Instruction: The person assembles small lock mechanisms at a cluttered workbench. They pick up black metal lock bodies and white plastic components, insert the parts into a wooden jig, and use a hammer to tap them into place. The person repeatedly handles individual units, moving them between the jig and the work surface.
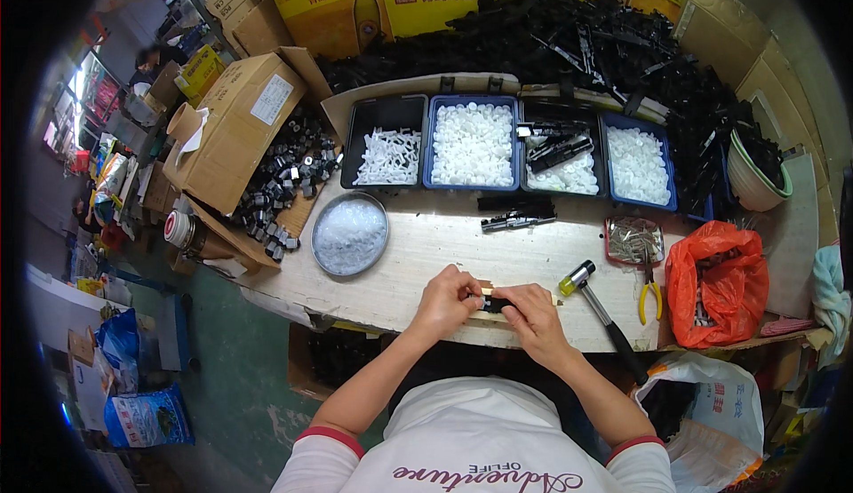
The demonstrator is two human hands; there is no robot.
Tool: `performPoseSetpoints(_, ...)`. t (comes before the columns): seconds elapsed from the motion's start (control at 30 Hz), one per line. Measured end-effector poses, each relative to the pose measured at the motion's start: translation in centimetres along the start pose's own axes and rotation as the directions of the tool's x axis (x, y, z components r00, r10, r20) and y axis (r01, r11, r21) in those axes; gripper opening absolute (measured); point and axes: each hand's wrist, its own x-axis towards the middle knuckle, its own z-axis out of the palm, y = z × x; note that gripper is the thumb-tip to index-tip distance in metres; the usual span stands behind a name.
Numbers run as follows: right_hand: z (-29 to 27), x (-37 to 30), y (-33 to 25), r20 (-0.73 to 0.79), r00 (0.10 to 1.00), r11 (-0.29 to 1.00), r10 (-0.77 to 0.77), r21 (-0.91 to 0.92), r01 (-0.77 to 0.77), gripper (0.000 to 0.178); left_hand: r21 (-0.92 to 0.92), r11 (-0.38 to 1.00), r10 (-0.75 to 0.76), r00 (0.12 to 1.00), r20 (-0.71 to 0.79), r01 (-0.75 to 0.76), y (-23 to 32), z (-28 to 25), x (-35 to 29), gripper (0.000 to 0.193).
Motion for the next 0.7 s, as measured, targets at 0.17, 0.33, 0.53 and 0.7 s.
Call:
performPoseSetpoints(0.17,-5.5,0.8,2.9,-0.301,0.953,0.956,0.045,-0.263,-0.129,0.013,0.322,0.943,0.089,0.996,0.017,-0.090,2.1,-1.7,3.9,0.015)
performPoseSetpoints(0.33,-12.0,1.1,7.1,-0.343,0.921,0.673,0.185,-0.638,-0.374,0.013,0.495,0.865,0.254,0.923,-0.288,-0.084,3.9,-3.6,12.0,0.024)
performPoseSetpoints(0.53,-13.1,2.6,10.2,-0.299,0.920,0.489,0.253,-0.781,-0.388,0.009,0.653,0.754,0.231,0.960,-0.161,-0.072,3.5,-2.6,18.1,0.018)
performPoseSetpoints(0.7,-13.4,2.6,10.8,-0.291,0.932,0.566,0.216,-0.741,-0.362,0.005,0.560,0.820,0.213,0.971,-0.108,-0.117,2.4,-4.1,19.7,0.014)
